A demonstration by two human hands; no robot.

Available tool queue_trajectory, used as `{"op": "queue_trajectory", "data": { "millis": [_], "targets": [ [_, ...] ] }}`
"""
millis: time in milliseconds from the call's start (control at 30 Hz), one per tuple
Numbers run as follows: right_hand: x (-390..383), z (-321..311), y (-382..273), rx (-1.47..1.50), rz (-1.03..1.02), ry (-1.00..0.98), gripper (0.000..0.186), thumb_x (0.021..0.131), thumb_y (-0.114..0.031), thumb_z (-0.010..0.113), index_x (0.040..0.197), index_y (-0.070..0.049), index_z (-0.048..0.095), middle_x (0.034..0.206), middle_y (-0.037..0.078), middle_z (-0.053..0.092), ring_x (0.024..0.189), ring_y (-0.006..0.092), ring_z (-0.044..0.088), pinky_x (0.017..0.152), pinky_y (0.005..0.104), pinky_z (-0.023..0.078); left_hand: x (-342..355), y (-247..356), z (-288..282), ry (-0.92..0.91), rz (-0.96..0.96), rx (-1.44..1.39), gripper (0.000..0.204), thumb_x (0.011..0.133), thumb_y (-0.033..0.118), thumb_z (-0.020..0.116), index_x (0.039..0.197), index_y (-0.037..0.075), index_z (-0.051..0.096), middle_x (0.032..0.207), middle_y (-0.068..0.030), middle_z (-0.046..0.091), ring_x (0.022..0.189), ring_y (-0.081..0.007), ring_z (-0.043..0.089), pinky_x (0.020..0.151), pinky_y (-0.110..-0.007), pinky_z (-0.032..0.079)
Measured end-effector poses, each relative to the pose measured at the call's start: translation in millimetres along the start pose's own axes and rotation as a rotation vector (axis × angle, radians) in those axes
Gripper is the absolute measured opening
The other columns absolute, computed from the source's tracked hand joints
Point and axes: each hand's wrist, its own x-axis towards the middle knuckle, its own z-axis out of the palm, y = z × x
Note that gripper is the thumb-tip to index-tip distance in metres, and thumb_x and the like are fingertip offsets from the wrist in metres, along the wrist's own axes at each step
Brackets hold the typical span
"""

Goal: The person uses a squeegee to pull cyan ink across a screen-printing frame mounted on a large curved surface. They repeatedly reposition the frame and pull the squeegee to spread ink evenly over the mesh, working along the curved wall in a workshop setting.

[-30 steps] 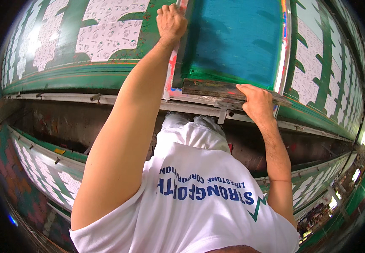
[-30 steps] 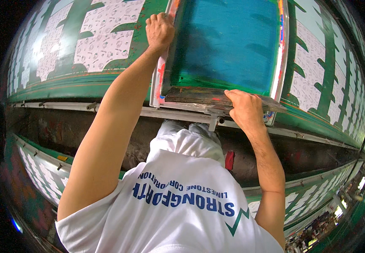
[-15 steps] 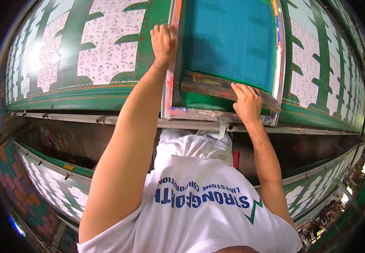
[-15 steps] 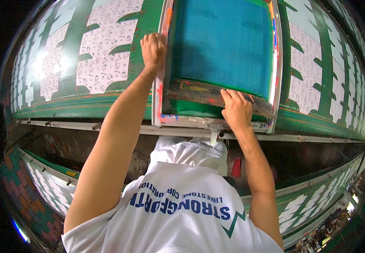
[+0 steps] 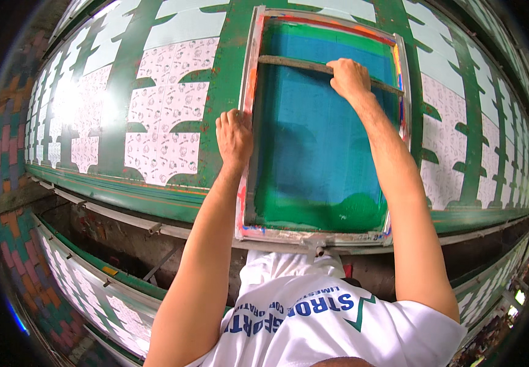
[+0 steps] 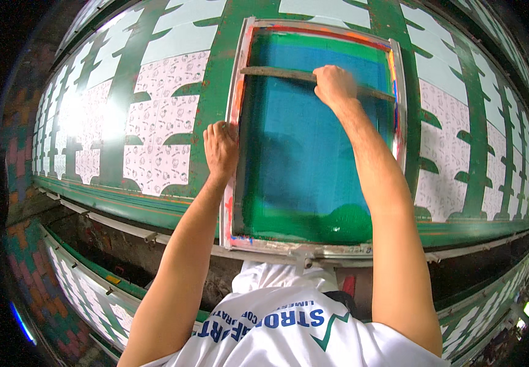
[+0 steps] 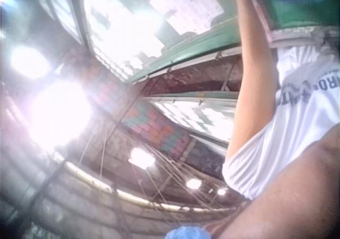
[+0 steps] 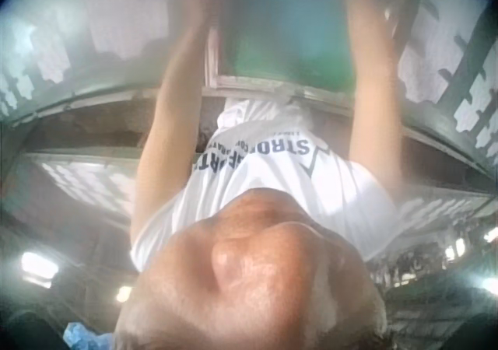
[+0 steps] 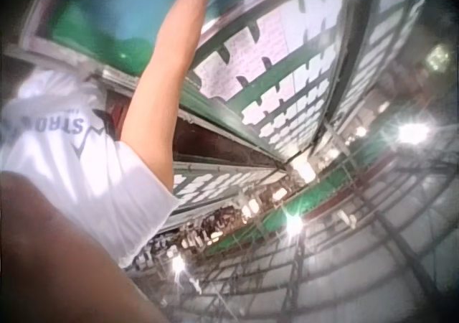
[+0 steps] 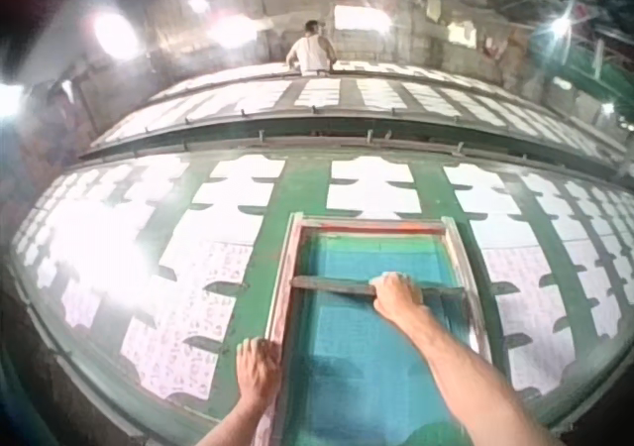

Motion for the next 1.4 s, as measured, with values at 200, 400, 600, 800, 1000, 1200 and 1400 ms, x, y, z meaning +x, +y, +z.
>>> {"op": "queue_trajectory", "data": {
  "millis": [200, 400, 600, 800, 1000, 1200, 1400],
  "targets": [
    [84.6, 4.0, 36.4, -0.010, -0.005, 0.006, 0.031, 0.085, -0.010, 0.072, 0.114, -0.018, 0.082, 0.104, 0.017, 0.079, 0.099, 0.0373, 0.077, 0.088, 0.0492, 0.063, 0.5, 1.1, -2.1, 0.009, 0.015, -0.010, 0.032, 0.105, 0.023, 0.063, 0.131, 0.006, 0.061, 0.112, -0.0162, 0.060, 0.106, -0.0382, 0.058, 0.095, -0.049, 0.047],
    [52.3, 19.0, 28.1, 0.027, -0.038, 0.110, 0.029, 0.083, -0.008, 0.071, 0.107, -0.016, 0.083, 0.098, 0.016, 0.078, 0.096, 0.0374, 0.077, 0.086, 0.0498, 0.062, -4.9, 0.6, -5.5, -0.108, 0.014, 0.041, 0.042, 0.103, 0.017, 0.063, 0.145, 0.021, 0.062, 0.117, -0.0109, 0.059, 0.109, -0.0325, 0.059, 0.096, -0.045, 0.050],
    [48.0, -1.6, 30.3, 0.047, -0.048, 0.005, 0.030, 0.082, -0.009, 0.071, 0.108, -0.018, 0.083, 0.102, 0.017, 0.079, 0.095, 0.0379, 0.077, 0.084, 0.0502, 0.063, -3.2, 8.5, -7.1, -0.054, 0.010, 0.064, 0.043, 0.101, 0.008, 0.064, 0.143, 0.019, 0.067, 0.114, -0.0129, 0.060, 0.107, -0.0335, 0.061, 0.094, -0.046, 0.051],
    [103.5, -30.3, 69.4, 0.037, 0.050, -0.024, 0.038, 0.087, -0.011, 0.066, 0.122, -0.021, 0.080, 0.114, 0.018, 0.078, 0.109, 0.0393, 0.074, 0.095, 0.0528, 0.060, -5.4, 4.9, -6.8, -0.072, 0.005, 0.079, 0.046, 0.098, 0.010, 0.066, 0.143, 0.020, 0.066, 0.116, -0.0123, 0.059, 0.108, -0.0330, 0.061, 0.094, -0.045, 0.052],
    [118.7, -15.6, 83.2, -0.036, 0.010, -0.152, 0.034, 0.086, -0.013, 0.066, 0.117, -0.015, 0.080, 0.114, 0.021, 0.077, 0.110, 0.0436, 0.073, 0.097, 0.0557, 0.058, -4.1, 5.0, -7.0, -0.048, 0.008, 0.055, 0.043, 0.099, 0.009, 0.065, 0.142, 0.019, 0.068, 0.113, -0.0138, 0.061, 0.107, -0.0337, 0.061, 0.094, -0.045, 0.051],
    [51.0, -20.1, 50.1, 0.028, 0.008, -0.289, 0.033, 0.083, -0.009, 0.065, 0.113, -0.008, 0.080, 0.111, 0.024, 0.077, 0.107, 0.0427, 0.074, 0.096, 0.0554, 0.059, -0.4, 6.2, -4.8, -0.063, 0.001, 0.070, 0.033, 0.106, 0.024, 0.061, 0.138, 0.021, 0.068, 0.112, -0.0126, 0.061, 0.105, -0.0333, 0.061, 0.091, -0.046, 0.051],
    [-84.2, -37.3, -1.6, 0.118, -0.004, -0.339, 0.034, 0.083, -0.008, 0.065, 0.111, -0.013, 0.082, 0.105, 0.021, 0.078, 0.100, 0.0428, 0.075, 0.093, 0.0536, 0.060, -1.0, 4.0, -3.9, -0.083, -0.004, 0.005, 0.023, 0.106, 0.022, 0.060, 0.127, 0.023, 0.070, 0.112, -0.0154, 0.062, 0.109, -0.0350, 0.061, 0.095, -0.047, 0.050]
  ]
}}
